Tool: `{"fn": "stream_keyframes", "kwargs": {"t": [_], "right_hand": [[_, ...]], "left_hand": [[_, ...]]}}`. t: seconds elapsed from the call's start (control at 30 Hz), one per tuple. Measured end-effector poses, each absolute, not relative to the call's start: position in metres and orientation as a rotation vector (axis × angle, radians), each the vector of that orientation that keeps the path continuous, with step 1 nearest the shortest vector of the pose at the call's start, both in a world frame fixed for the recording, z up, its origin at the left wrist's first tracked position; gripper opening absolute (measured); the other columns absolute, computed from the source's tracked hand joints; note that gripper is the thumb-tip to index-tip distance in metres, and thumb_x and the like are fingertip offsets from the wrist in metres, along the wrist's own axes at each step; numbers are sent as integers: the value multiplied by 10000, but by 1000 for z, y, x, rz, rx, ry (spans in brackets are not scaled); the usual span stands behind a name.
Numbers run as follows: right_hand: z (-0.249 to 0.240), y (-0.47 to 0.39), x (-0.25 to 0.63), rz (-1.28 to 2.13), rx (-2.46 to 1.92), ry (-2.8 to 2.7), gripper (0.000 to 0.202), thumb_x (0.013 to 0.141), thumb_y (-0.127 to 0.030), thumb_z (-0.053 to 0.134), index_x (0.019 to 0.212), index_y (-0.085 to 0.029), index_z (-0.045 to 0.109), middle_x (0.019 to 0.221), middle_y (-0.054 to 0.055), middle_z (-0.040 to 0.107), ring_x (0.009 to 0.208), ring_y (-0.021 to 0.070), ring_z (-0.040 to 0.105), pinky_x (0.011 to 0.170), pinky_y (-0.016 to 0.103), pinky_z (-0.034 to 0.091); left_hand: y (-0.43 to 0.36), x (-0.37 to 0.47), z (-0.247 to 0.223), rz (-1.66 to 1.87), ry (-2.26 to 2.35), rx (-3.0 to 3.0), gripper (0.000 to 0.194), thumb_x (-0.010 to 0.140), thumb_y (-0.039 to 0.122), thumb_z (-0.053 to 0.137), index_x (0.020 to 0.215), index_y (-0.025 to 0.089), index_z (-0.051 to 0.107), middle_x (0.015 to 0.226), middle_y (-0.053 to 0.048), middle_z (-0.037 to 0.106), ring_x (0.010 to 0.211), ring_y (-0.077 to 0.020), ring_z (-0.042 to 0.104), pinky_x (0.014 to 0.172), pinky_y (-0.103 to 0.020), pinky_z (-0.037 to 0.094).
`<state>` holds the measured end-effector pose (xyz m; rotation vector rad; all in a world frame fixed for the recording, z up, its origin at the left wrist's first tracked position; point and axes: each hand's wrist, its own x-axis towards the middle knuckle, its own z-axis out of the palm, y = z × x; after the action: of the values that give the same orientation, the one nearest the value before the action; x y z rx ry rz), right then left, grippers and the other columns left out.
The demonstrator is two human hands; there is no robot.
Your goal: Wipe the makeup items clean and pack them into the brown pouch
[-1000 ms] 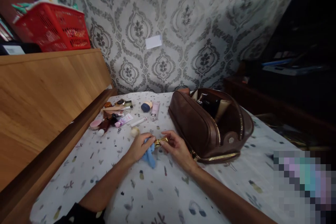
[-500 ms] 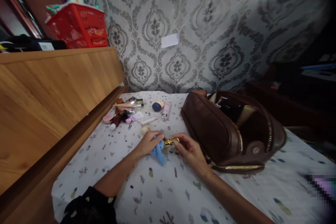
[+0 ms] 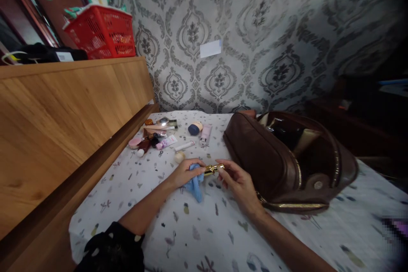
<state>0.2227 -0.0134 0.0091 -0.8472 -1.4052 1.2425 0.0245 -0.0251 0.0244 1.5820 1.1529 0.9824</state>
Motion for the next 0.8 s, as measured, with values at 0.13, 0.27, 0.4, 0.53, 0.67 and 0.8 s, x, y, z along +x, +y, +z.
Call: {"fn": "stream_keyframes", "kwargs": {"t": [0.13, 0.27, 0.4, 0.53, 0.67, 0.8], "right_hand": [[10, -15, 223, 1248, -851, -1390, 533, 743, -595, 720, 1045, -161, 658, 629, 8, 570, 527, 129, 479, 453, 247, 417], [14, -18, 223, 1221, -848, -1407, 513, 775, -590, 690, 1069, -174, 628, 683, 16, 583, 557, 141, 515, 449, 247, 426], [21, -19, 224, 1174, -808, -1428, 478, 800, -588, 664, 1046, -184, 602, 722, 18, 594, 544, 128, 522, 423, 233, 409], [30, -23, 225, 1098, -758, -1455, 428, 843, -554, 632, 1058, -186, 593, 728, 18, 599, 558, 132, 543, 425, 234, 429], [38, -32, 233, 984, -759, -1569, 343, 909, -468, 583, 1112, -191, 591, 726, 15, 611, 548, 124, 544, 460, 242, 462], [49, -39, 247, 781, -785, -1737, 288, 930, -397, 573, 1151, -216, 610, 834, 48, 659, 662, 154, 623, 546, 262, 516]], "left_hand": [[-25, 25, 22, 1022, 1143, 1547, 456, 737, 528, 729, 962, 133, 691, 774, -14, 618, 634, -112, 483, 603, -225, 387], [-27, 26, 24, 1068, 1118, 1489, 476, 681, 500, 784, 979, 142, 690, 823, -20, 637, 668, -119, 519, 619, -230, 419], [-31, 30, 33, 1144, 1054, 1286, 483, 639, 472, 826, 971, 145, 700, 833, -19, 653, 640, -108, 540, 589, -222, 438], [-34, 36, 41, 1237, 979, 983, 467, 601, 477, 856, 879, 127, 722, 711, -11, 656, 552, -81, 532, 553, -207, 438], [-36, 43, 47, 1252, 930, 886, 457, 563, 495, 867, 808, 140, 714, 666, -2, 653, 545, -91, 553, 553, -215, 464], [-34, 52, 52, 1262, 889, 815, 468, 530, 483, 876, 798, 146, 696, 644, 6, 643, 526, -96, 561, 475, -196, 414]]}}
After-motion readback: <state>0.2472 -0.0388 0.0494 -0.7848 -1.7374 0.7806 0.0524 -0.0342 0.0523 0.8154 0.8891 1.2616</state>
